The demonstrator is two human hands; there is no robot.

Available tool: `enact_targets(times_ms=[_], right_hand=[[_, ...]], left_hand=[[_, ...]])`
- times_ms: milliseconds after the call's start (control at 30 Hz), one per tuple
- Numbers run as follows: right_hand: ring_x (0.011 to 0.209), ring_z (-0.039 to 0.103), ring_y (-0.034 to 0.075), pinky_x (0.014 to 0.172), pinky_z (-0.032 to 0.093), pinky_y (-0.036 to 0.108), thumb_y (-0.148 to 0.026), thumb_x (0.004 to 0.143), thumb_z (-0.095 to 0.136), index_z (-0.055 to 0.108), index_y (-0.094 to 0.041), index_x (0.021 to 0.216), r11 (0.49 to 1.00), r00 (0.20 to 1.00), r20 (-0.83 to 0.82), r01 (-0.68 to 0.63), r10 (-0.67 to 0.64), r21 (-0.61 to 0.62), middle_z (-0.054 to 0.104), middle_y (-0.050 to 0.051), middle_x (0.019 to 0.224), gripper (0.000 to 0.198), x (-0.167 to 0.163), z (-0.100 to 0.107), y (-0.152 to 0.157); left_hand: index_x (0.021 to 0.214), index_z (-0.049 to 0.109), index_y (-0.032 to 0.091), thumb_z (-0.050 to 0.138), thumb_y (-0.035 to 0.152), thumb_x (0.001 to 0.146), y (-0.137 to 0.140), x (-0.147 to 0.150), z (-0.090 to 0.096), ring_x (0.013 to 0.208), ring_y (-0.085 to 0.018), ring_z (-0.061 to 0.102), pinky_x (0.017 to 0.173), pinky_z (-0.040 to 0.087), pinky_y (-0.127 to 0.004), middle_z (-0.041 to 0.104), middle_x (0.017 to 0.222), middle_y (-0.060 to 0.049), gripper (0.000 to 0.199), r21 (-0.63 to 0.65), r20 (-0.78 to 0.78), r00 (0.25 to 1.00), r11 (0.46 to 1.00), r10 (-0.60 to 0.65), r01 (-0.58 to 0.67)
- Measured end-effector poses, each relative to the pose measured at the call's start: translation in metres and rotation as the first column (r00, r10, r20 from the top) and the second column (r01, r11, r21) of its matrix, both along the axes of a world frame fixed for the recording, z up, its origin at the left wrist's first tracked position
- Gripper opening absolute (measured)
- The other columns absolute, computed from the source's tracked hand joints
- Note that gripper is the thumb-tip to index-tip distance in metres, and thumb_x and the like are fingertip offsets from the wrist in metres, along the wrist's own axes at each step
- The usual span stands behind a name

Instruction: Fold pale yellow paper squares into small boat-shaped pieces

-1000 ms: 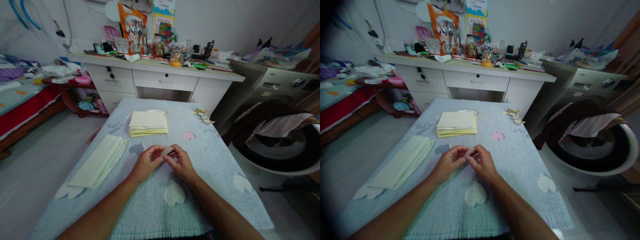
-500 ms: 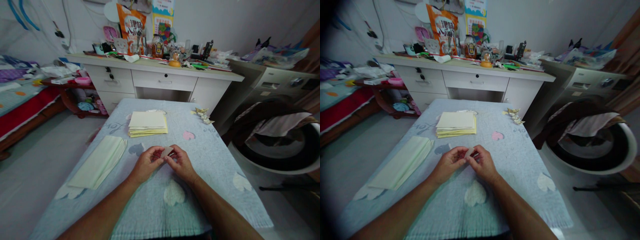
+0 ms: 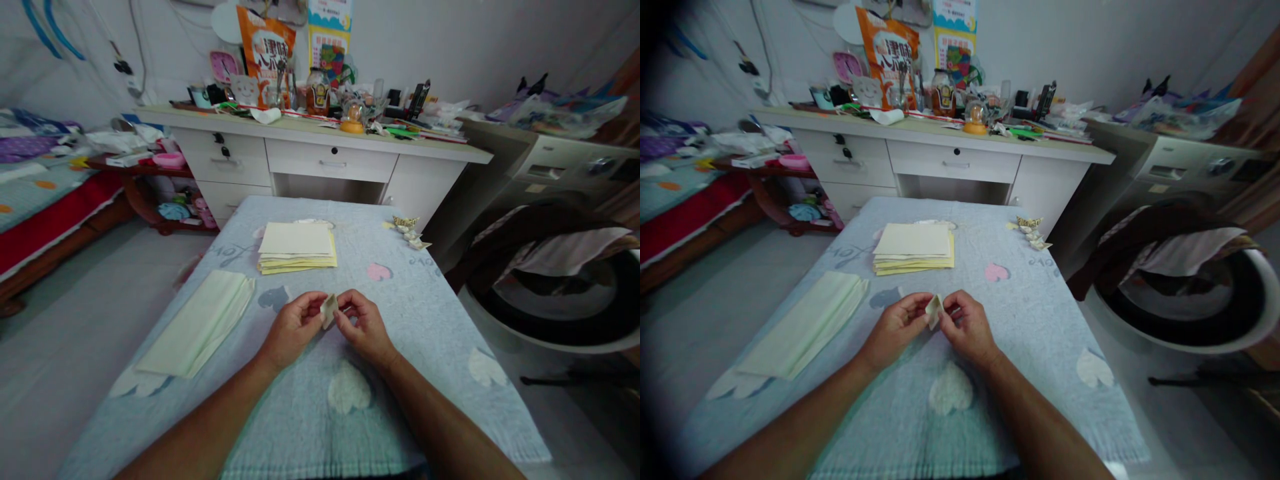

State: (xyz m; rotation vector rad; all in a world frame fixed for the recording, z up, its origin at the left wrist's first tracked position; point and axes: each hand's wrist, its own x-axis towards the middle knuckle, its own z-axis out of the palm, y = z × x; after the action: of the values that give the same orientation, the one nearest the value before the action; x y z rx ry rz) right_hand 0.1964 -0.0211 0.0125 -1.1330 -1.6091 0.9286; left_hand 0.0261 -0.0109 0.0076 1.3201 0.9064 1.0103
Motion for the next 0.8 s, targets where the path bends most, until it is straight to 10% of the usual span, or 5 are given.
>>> enact_targets(times_ms=[267, 800], right_hand=[[0.082, 0.053, 0.014, 0.067, 0.045, 0.025, -0.008, 0.078, 0.05, 0.064, -0.022, 0.096, 0.981, 0.999, 0.027, -0.027, 0.022, 0.193, 0.051, 0.003, 0.092, 0.027, 0.0, 0.0096, -0.0006], [0.086, 0.054, 0.015, 0.074, 0.046, 0.028, -0.017, 0.081, 0.057, 0.064, -0.021, 0.086, 0.99, 0.999, 0.023, -0.041, 0.038, 0.134, 0.051, 0.004, 0.094, 0.009, -0.0008, 0.0066, -0.0004]], left_hand=[[0.107, 0.059, 0.016, 0.06, 0.018, 0.078, 0.0014, 0.0051, 0.0034, 0.082, -0.016, 0.064, 0.074, 0.049, -0.027, 0.07, 0.095, -0.005, 0.029, -0.076, 0.108, 0.993, 0.996, 0.053, -0.045], [0.105, 0.053, 0.018, 0.07, 0.025, 0.074, -0.0001, 0.0054, 0.0031, 0.075, -0.013, 0.062, 0.068, 0.047, -0.024, 0.068, 0.091, -0.003, 0.036, -0.134, 0.198, 0.979, 0.991, 0.049, -0.022]])
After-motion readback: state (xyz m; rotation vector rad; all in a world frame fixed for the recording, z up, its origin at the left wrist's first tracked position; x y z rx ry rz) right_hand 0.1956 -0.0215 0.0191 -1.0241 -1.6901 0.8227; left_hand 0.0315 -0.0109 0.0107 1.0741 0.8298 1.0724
